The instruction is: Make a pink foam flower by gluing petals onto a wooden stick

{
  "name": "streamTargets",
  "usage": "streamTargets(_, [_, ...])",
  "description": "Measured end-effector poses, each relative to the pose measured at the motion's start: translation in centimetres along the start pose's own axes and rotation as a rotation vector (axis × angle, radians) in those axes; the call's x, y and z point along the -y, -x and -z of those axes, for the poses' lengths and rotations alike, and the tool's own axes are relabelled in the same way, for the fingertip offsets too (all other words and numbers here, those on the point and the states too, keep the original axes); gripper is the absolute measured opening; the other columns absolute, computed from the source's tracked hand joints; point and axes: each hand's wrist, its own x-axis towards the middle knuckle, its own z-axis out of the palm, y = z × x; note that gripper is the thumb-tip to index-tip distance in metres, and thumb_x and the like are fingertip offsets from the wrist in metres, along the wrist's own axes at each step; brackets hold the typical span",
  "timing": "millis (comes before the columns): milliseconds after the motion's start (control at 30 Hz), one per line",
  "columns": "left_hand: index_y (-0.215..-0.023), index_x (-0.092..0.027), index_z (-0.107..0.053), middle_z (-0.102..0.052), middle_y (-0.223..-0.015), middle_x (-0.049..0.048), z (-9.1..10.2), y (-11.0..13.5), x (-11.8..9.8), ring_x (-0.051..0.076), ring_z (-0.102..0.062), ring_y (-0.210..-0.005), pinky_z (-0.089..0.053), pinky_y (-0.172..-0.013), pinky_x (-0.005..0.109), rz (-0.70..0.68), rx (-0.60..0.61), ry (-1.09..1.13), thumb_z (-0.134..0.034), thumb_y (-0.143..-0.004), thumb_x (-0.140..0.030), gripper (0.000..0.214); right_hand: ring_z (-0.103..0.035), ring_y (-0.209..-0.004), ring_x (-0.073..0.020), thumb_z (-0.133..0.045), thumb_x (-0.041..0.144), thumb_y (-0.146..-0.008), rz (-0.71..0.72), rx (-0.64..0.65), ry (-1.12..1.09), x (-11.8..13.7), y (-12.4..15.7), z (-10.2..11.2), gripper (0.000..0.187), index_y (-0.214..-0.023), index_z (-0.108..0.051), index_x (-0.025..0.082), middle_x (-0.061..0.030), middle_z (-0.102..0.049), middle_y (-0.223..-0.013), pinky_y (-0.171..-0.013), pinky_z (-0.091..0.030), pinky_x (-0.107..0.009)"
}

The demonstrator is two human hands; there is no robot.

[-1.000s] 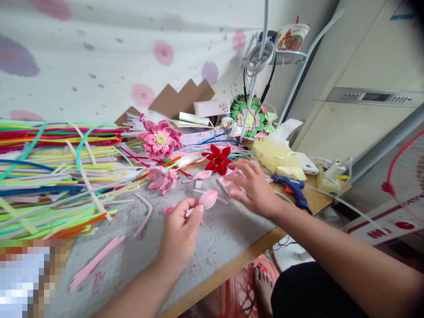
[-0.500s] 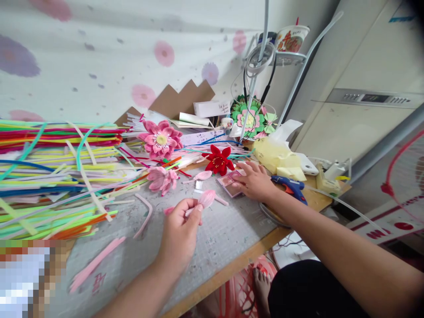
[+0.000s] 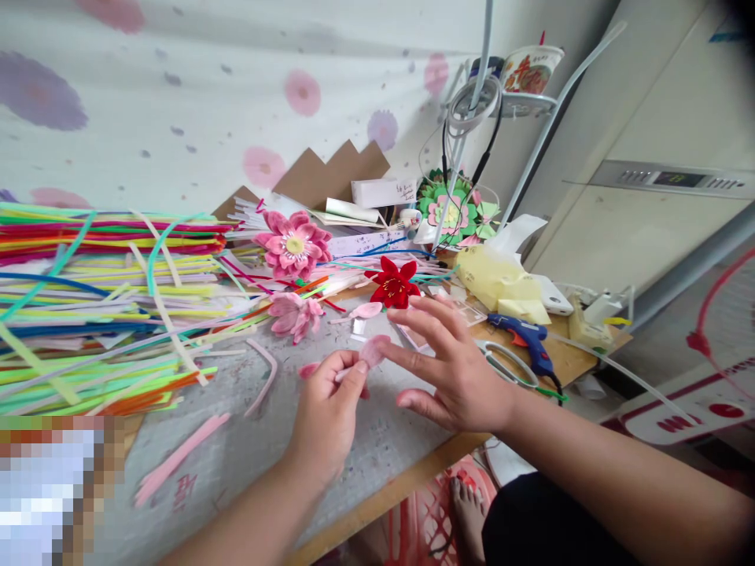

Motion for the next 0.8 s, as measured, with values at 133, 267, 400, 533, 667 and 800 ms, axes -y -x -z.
streamTargets(133, [-0.077,-0.020,-0.057,-0.049,-0.062,-0.0043,0.0,0.0,0.1,0.013,-0.044,-0.063,-0.033,-0.060,0.025,-0.003,0.006,0.003,-0.052,-0.084,-0.036,0.019,-0.030,-0.128,-0.0332,-0.046,0.056,-0.085,-0.007,-0.002,-0.003,0.1,-0.1,0.1,0.050,-0.121,-0.059,0.024,-0.0101,-0.043,-0.136,-0.105,-0.022,-0.057])
streamTargets(267, [-0.075,-0.019,-0.057,-0.048,-0.062,-0.0037,0.0,0.0,0.2,0.013,-0.043,-0.063,-0.033,-0.060,0.025,0.014,-0.008,-0.019,-0.052,-0.084,-0.036,0.020,-0.030,-0.128,-0.0335,-0.047,0.056,-0.084,-0.024,-0.004,-0.019,-0.3,0.0,0.1,0.051,-0.122,-0.058,0.024,-0.0104,-0.041,-0.136,-0.105,-0.023,-0.056])
streamTargets(400, [-0.077,-0.019,-0.057,-0.047,-0.062,-0.0036,0.0,0.1,0.3,0.013,-0.042,-0.063,-0.032,-0.060,0.026,0.029,0.002,-0.012,-0.051,-0.084,-0.037,0.020,-0.030,-0.127,-0.0335,-0.049,0.055,-0.084,-0.041,-0.011,-0.034,-0.3,0.1,0.1,0.048,-0.120,-0.059,0.025,-0.0100,-0.041,-0.135,-0.105,-0.023,-0.056])
streamTargets(533, [-0.076,-0.019,-0.057,-0.047,-0.062,-0.0034,0.1,0.1,0.3,0.013,-0.042,-0.063,-0.032,-0.060,0.026,0.017,0.024,-0.032,-0.050,-0.085,-0.037,0.021,-0.029,-0.127,-0.0333,-0.048,0.056,-0.084,-0.039,0.013,-0.049,-0.2,0.1,0.1,0.050,-0.121,-0.059,0.025,-0.0094,-0.041,-0.136,-0.105,-0.022,-0.056])
streamTargets(667, [-0.075,-0.020,-0.056,-0.047,-0.060,-0.0040,0.1,0.1,-0.1,0.013,-0.042,-0.061,-0.032,-0.060,0.026,-0.005,0.059,-0.081,-0.049,-0.085,-0.036,0.020,-0.028,-0.128,-0.0336,-0.045,0.058,-0.085,-0.164,0.093,-0.004,-2.3,0.7,-0.7,0.049,-0.119,-0.061,0.026,-0.0088,-0.041,-0.137,-0.103,-0.025,-0.054])
streamTargets(800, [-0.076,-0.019,-0.056,-0.047,-0.057,-0.0048,0.0,0.1,-0.5,0.013,-0.041,-0.057,-0.031,-0.057,0.025,0.018,0.024,-0.133,-0.051,-0.082,-0.035,0.018,-0.031,-0.125,-0.0343,-0.038,0.055,-0.089,-0.435,0.292,0.132,-6.1,2.0,-2.1,0.044,-0.112,-0.066,0.031,-0.0079,-0.044,-0.136,-0.098,-0.028,-0.056])
